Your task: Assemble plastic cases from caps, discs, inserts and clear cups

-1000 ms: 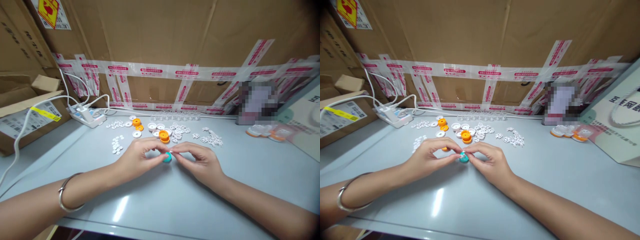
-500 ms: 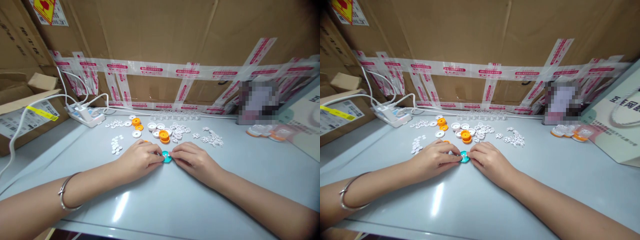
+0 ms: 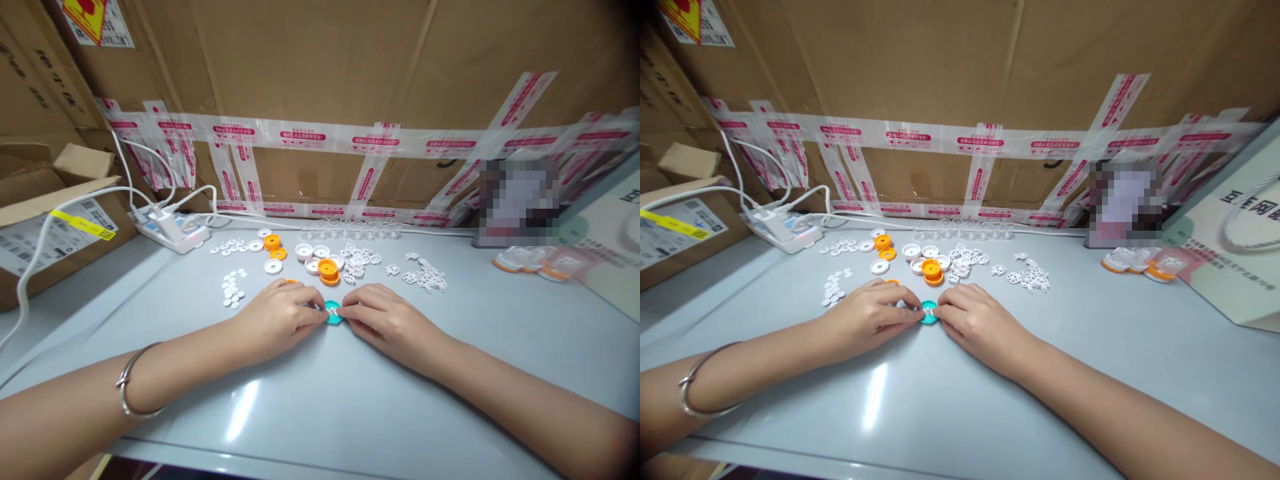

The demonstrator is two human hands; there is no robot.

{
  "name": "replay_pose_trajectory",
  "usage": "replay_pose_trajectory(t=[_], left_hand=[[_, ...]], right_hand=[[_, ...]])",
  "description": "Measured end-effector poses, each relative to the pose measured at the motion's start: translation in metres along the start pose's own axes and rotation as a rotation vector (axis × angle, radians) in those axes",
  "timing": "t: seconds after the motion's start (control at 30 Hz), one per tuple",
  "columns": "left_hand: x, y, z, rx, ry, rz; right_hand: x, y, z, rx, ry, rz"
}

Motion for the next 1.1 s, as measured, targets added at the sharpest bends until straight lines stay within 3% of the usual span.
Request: replay_pose_trajectory(t=[0.23, 0.47, 0.7, 0.8, 1.0, 1.1], left_hand=[[0.0, 0.0, -0.001, 0.007, 0.009, -0.003], [-0.002, 0.001, -0.004, 0.081, 0.04, 0.0], [-0.024, -0.004, -0.026, 0.278, 0.122, -0.137], [-0.034, -0.014, -0.027, 0.23, 0.107, -0.17], [-0.049, -0.04, -0.005, 0.043, 0.077, -0.201], [-0.054, -0.044, -0.005, 0.052, 0.172, -0.263]], right_hand=[[0.002, 0.001, 0.004, -0.03, -0.045, 0.024], [0.012, -0.002, -0.003, 0.019, -0.287, 0.163], [0.022, -0.004, -0.002, 0.008, -0.386, 0.332], [0.021, -0.002, 0.004, -0.056, -0.376, 0.349], [0.021, -0.001, 0.009, -0.1, -0.365, 0.387], [0.02, -0.001, 0.01, -0.125, -0.39, 0.39]])
Point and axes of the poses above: each hand's wrist, its own y-axis away from the middle knuckle, its own z-axis out of the palm, x = y × z, the point moved 6 cm from there along -y, towards the middle knuckle, and after that the axes turned 11 degrees about z, right-handed, at the moved point
